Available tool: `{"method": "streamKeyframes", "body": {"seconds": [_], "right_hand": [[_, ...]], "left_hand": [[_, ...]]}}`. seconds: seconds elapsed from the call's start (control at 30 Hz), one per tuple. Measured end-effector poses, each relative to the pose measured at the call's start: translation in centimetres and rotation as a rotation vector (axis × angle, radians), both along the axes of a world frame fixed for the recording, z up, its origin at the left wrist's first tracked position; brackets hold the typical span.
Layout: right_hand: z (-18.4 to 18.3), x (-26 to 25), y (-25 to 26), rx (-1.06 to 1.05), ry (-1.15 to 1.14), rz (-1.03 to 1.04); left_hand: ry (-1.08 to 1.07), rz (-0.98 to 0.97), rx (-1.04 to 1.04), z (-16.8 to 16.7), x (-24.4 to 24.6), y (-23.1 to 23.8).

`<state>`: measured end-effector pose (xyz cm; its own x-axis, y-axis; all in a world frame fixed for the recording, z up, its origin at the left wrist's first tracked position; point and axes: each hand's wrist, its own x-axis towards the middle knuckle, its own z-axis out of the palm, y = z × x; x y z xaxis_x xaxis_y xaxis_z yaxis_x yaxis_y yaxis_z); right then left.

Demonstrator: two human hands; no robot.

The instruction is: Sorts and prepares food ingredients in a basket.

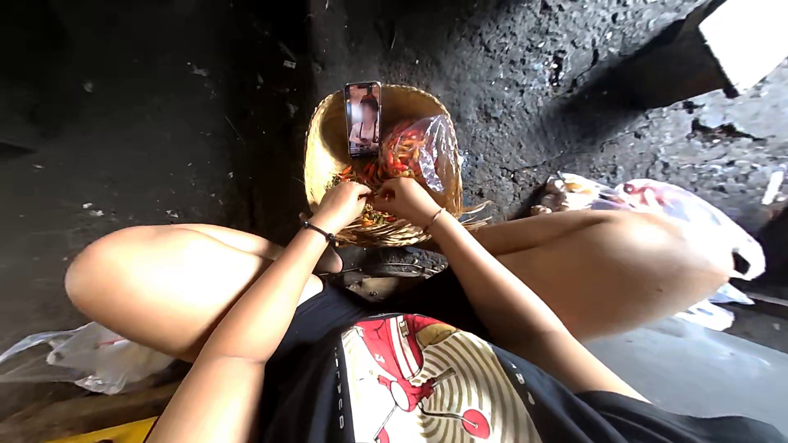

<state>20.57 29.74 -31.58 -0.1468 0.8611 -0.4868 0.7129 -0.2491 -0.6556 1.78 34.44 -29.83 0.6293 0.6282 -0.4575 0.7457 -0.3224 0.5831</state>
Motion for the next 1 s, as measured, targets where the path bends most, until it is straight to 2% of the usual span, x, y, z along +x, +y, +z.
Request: {"method": "streamKeyframes", "body": {"seconds": [0.23,0.43,0.67,0.83,0.93,1.0], "right_hand": [[0.1,0.4,0.0,0.022,0.117,-0.016],[-0.9,0.8,0.3,0.027,0.211,-0.042],[0.3,1.0,0.8,0.067,0.328,-0.085],[0.8,0.9,0.7,0.116,0.325,-0.068],[1.2,0.6,0.6,0.162,0.363,-0.1],[1.1,0.4,0.4,0.162,0.482,-0.188]], "left_hand": [[0.02,0.12,-0.087,0.3,0.0,0.6],[-0.086,0.239,-0.149,0.5,-0.4,1.1],[-0.252,0.379,-0.212,0.4,-0.6,1.3],[-0.244,0.406,-0.209,0.9,-0.6,1.2],[-0.376,0.515,-0.273,0.8,-0.6,1.1],[-0.488,0.617,-0.396,0.9,-0.6,1.1]]}}
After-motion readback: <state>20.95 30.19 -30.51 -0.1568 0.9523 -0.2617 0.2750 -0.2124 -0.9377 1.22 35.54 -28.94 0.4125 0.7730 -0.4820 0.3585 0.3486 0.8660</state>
